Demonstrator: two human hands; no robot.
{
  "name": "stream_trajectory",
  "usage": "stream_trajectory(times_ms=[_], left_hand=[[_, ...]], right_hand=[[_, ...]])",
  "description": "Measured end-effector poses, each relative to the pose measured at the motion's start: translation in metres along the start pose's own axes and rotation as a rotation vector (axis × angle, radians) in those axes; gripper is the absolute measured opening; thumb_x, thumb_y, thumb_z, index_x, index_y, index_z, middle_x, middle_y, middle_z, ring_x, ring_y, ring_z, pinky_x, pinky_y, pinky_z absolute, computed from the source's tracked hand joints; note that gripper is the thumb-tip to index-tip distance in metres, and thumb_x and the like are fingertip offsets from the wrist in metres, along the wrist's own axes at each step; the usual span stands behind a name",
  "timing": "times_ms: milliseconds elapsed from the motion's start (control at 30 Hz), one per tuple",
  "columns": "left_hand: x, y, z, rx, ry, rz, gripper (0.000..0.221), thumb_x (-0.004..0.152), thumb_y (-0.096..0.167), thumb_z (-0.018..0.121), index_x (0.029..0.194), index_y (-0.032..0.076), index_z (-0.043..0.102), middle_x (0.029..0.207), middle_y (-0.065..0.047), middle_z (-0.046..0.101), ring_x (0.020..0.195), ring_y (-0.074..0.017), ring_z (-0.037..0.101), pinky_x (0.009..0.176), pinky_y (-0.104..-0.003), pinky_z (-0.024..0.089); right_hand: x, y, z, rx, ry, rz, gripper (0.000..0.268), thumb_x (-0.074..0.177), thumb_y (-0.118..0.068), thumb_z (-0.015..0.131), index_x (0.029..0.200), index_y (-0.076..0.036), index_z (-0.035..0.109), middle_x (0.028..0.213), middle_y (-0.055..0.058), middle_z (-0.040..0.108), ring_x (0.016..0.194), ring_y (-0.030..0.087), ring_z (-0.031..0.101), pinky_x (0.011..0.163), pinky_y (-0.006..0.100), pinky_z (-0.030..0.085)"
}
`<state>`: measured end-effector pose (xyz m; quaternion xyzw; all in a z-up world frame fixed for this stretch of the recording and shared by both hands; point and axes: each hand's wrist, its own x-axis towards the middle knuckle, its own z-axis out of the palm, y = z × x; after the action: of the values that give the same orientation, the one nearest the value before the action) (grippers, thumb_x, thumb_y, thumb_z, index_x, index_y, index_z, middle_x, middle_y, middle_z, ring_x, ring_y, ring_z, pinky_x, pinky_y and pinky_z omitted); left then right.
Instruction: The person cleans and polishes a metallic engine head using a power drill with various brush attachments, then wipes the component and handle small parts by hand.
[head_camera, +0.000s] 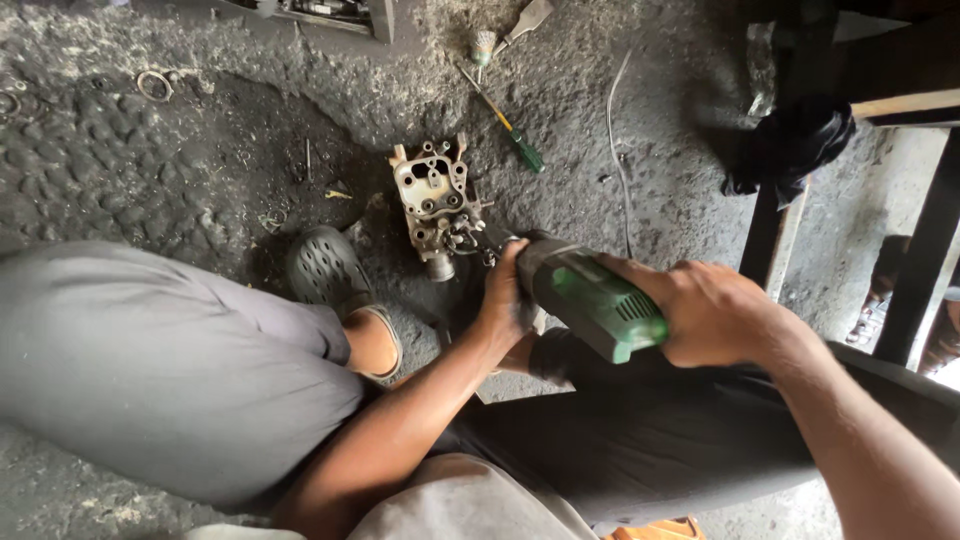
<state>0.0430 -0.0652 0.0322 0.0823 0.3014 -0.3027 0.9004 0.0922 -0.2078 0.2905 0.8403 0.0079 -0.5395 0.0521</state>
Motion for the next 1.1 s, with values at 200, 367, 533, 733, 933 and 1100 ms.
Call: stream_trajectory(times_ms=[200,367,533,733,933,1100], left_hand=[[0.015,0.003,0.0,0.013,-0.076,-0.084,0.028,0.102,0.026,0.06,0.109,0.0,0.067,0.1,-0.01,0.073,0.093,-0.0194,0.071,0.091,-0.033,0.057],[-0.002,0.001,0.014,0.162,0.107,-0.12,0.025,0.099,0.024,0.063,0.109,0.002,0.066,0.098,-0.009,0.072,0.089,-0.0187,0.071,0.084,-0.031,0.059],[0.009,0.004,0.001,0.088,0.042,-0.138,0.027,0.097,0.025,0.063,0.11,0.001,0.066,0.1,-0.01,0.072,0.09,-0.0194,0.071,0.084,-0.031,0.06],[-0.002,0.003,-0.008,0.055,0.103,-0.196,0.029,0.096,0.028,0.061,0.109,0.002,0.067,0.099,-0.009,0.073,0.09,-0.0196,0.071,0.085,-0.033,0.06],[-0.015,-0.006,0.001,0.032,-0.027,-0.142,0.027,0.1,0.028,0.061,0.109,0.004,0.067,0.099,-0.007,0.072,0.092,-0.0176,0.069,0.088,-0.033,0.056],[-0.023,-0.005,0.003,0.089,0.047,-0.111,0.03,0.099,0.031,0.061,0.107,0.004,0.068,0.098,-0.007,0.073,0.092,-0.0174,0.069,0.089,-0.033,0.056]], right_hand=[[-0.01,0.006,0.013,0.091,0.2,-0.102,0.112,0.062,-0.004,0.074,0.162,-0.03,0.03,0.078,0.012,0.076,0.066,0.028,0.073,0.065,0.042,0.059],[-0.025,0.008,0.026,0.221,0.255,-0.037,0.107,0.062,0.002,0.068,0.159,-0.032,0.038,0.085,0.014,0.077,0.068,0.026,0.076,0.068,0.038,0.061],[-0.015,-0.001,0.03,0.248,0.231,-0.065,0.106,0.062,0.0,0.069,0.159,-0.029,0.037,0.088,0.013,0.078,0.07,0.028,0.076,0.067,0.041,0.062],[-0.014,-0.01,0.021,0.213,0.139,-0.02,0.107,0.064,-0.001,0.07,0.16,-0.032,0.035,0.086,0.015,0.077,0.073,0.028,0.075,0.071,0.041,0.061],[-0.024,-0.001,0.018,0.217,0.104,0.02,0.106,0.067,0.001,0.073,0.158,-0.039,0.037,0.087,0.01,0.079,0.073,0.023,0.078,0.074,0.037,0.063],[-0.009,0.008,0.026,0.269,0.106,-0.015,0.106,0.067,0.003,0.074,0.156,-0.041,0.039,0.091,0.006,0.079,0.073,0.021,0.077,0.072,0.037,0.063]])
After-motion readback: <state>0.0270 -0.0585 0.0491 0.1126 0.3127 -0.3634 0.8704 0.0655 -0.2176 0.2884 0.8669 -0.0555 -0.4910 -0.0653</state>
